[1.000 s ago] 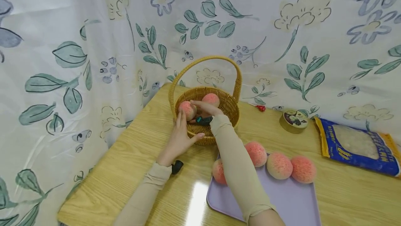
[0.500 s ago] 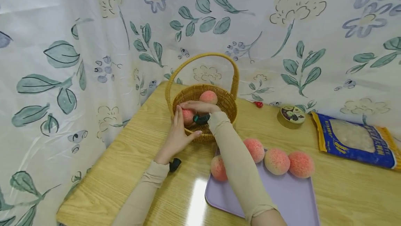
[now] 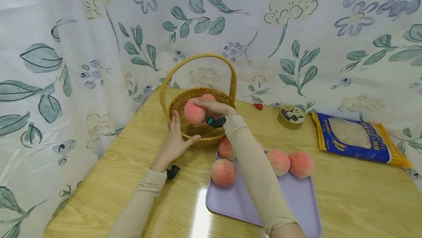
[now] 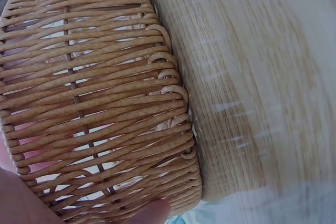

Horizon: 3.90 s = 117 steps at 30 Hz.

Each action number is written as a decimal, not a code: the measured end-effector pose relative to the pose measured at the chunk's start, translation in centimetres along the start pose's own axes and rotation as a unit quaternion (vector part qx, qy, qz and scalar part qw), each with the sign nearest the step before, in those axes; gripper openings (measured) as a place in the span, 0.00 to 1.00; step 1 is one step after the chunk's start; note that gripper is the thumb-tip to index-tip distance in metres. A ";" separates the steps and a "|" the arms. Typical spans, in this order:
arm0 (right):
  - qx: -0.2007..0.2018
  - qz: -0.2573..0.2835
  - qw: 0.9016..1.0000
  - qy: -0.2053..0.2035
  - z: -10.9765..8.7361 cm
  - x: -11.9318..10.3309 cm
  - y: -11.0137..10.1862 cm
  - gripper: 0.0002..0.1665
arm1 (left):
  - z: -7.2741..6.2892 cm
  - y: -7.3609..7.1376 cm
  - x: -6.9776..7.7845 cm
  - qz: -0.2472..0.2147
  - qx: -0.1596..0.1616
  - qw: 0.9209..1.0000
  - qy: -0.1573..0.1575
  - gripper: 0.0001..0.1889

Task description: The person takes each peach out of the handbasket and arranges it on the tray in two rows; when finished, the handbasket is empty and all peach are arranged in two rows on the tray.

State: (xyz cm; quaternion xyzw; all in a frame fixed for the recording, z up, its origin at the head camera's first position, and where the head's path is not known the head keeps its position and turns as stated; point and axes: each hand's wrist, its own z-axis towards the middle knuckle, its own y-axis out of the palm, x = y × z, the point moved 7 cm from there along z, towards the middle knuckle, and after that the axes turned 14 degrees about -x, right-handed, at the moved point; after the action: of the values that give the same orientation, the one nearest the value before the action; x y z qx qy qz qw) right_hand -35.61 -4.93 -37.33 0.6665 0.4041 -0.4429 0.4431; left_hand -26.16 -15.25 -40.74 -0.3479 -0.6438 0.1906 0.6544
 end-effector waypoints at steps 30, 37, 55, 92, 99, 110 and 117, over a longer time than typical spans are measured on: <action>0.130 -0.069 0.989 -0.025 -16.9 4.2 0.4 0.38 | 0.5 0.2 0.1 0.017 -0.013 1.000 0.000 0.62; 0.102 -0.019 0.991 -0.080 -19.6 5.7 3.0 0.33 | 0.5 0.3 0.2 0.020 -0.016 1.000 -0.005 0.62; 0.062 -0.010 0.998 -0.011 -21.3 11.6 6.4 0.29 | 0.6 0.1 0.0 0.030 -0.007 1.000 -0.007 0.62; 0.108 -0.094 0.989 0.035 -22.7 9.6 5.7 0.29 | 0.6 -0.4 -0.2 0.039 -0.002 0.999 -0.006 0.63; 0.114 -0.117 0.987 0.006 -22.5 6.4 4.7 0.32 | 0.4 -1.0 -0.5 0.040 0.005 0.999 -0.006 0.63; 0.098 -0.040 0.992 -0.070 -17.5 1.3 1.6 0.30 | 0.3 -0.6 -0.3 0.047 0.003 0.999 -0.011 0.62; 0.093 0.010 0.992 -0.080 -13.5 0.1 -0.7 0.30 | 0.1 0.6 -0.1 0.030 -0.001 0.999 -0.011 0.63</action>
State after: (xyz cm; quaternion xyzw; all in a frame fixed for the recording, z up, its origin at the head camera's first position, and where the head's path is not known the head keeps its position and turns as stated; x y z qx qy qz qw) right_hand -33.07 8.08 -34.67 0.6715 0.3180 -0.5257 0.4143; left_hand -26.18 -14.88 -41.18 -0.3657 -0.6403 0.2135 0.6409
